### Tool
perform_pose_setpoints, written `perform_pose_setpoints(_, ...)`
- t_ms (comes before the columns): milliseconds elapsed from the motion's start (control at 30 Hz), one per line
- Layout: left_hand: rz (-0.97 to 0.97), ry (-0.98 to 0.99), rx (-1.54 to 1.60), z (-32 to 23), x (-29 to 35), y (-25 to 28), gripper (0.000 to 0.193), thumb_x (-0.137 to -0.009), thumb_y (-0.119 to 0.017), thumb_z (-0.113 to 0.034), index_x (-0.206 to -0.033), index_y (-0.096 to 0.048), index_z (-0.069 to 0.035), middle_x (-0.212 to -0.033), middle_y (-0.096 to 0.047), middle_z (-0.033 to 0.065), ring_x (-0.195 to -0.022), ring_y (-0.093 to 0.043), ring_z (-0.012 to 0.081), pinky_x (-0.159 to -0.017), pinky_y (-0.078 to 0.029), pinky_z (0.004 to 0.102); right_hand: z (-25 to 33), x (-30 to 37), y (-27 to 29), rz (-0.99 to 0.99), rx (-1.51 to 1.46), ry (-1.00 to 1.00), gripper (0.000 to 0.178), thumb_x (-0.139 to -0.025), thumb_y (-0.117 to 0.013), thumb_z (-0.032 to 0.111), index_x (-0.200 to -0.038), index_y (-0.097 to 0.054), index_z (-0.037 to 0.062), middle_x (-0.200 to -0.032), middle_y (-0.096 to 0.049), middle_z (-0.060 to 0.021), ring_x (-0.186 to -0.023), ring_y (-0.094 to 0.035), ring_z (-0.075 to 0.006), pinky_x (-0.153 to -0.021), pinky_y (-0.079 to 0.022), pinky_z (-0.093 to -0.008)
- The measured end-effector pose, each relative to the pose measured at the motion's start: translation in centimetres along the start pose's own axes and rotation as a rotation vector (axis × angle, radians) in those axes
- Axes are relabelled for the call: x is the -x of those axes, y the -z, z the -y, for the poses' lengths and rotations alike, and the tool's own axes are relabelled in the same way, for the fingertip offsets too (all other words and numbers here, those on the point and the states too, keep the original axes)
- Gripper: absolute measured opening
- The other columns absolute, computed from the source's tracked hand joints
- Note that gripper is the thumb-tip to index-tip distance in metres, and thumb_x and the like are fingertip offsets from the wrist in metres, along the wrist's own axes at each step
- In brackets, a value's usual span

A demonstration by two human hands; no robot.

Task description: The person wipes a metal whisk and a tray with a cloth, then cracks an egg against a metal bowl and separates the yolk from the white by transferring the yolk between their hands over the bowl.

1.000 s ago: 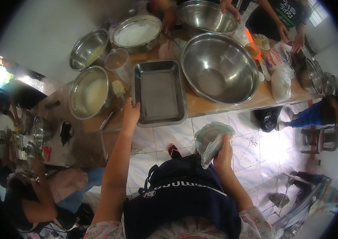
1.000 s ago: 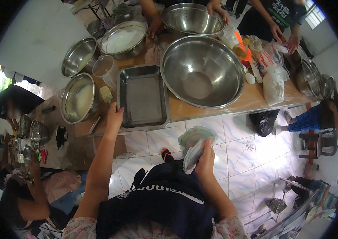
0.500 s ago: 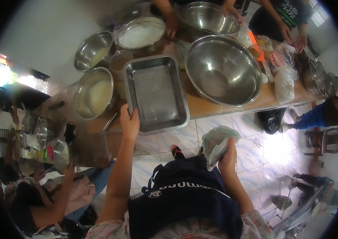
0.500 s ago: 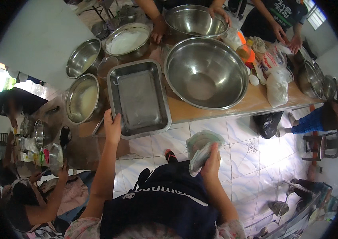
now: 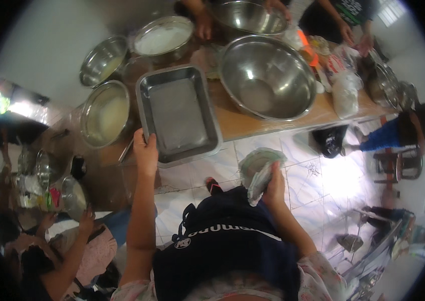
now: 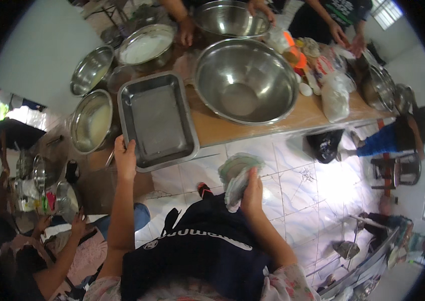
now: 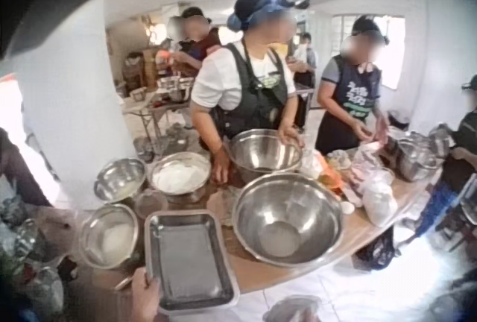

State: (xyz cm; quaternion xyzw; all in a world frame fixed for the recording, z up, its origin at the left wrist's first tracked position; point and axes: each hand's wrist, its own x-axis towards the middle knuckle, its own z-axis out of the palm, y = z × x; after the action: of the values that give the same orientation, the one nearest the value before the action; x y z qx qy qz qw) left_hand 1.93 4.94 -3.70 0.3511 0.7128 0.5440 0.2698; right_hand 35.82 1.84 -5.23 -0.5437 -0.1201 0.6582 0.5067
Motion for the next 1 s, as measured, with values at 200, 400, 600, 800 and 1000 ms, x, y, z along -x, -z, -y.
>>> perform_pose_setpoints(200, 0.102, 0.159, -0.010, 0.2, -1.0, -2.3, 0.022, -0.083, -0.051, -0.004, -0.104, -0.051, 0.002, -0.089, -0.056, 0.0069, -0.078, -0.051, 0.0131, -0.072, -0.040, 0.0255, 3.1, -0.4, 3.7, -0.087, -0.021, 0.110, 0.049, -0.087, -0.048, 0.042, -0.114, -0.046, 0.0013, -0.105, -0.054, -0.0101, -0.094, -0.053, -0.0220, -0.083, -0.044, -0.0354)
perform_pose_setpoints(400, 0.090, 0.190, -0.116, 1.9, -2.1, -3.6, 0.038, -0.084, -0.054, -0.012, -0.118, -0.045, 0.001, -0.106, -0.054, 0.0107, -0.090, -0.053, 0.0178, -0.078, -0.039, 0.0257, 10.0, -3.0, 9.4, -0.234, -0.119, 0.360, 0.052, -0.088, -0.044, 0.042, -0.117, -0.043, -0.0009, -0.110, -0.051, -0.0123, -0.101, -0.050, -0.0232, -0.088, -0.040, -0.0355)
perform_pose_setpoints(600, -0.005, 0.098, -0.580, 2.1, -3.1, -2.8, 0.050, -0.087, -0.053, -0.021, -0.128, -0.035, 0.001, -0.130, -0.038, 0.0170, -0.116, -0.041, 0.0231, -0.094, -0.033, 0.0322, 15.6, -7.2, 11.3, -0.244, 0.019, 0.439, 0.050, -0.091, -0.036, 0.042, -0.110, -0.049, -0.0020, -0.099, -0.055, -0.0111, -0.091, -0.054, -0.0198, -0.079, -0.044, -0.0310)
perform_pose_setpoints(800, -0.176, -0.591, -0.258, -13.0, 7.4, -15.1, 0.035, -0.087, -0.048, -0.015, -0.118, -0.045, 0.002, -0.121, -0.048, 0.0159, -0.109, -0.048, 0.0290, -0.094, -0.036, 0.0409, 21.4, -11.4, 10.7, 0.002, 0.160, 0.202, 0.049, -0.091, -0.038, 0.043, -0.105, -0.051, -0.0012, -0.095, -0.057, -0.0096, -0.084, -0.055, -0.0168, -0.072, -0.045, -0.0293)
perform_pose_setpoints(1000, 0.799, -1.000, 0.072, -21.8, 12.6, -37.6, 0.040, -0.071, -0.064, -0.025, -0.107, -0.057, -0.008, -0.113, -0.050, 0.0117, -0.109, -0.047, 0.0292, -0.090, -0.038, 0.0438, 23.7, -11.5, 10.1, 0.393, 0.832, 0.326, 0.042, -0.090, -0.040, 0.038, -0.116, -0.046, 0.0045, -0.109, -0.051, -0.0104, -0.102, -0.050, -0.0239, -0.087, -0.040, -0.0382)
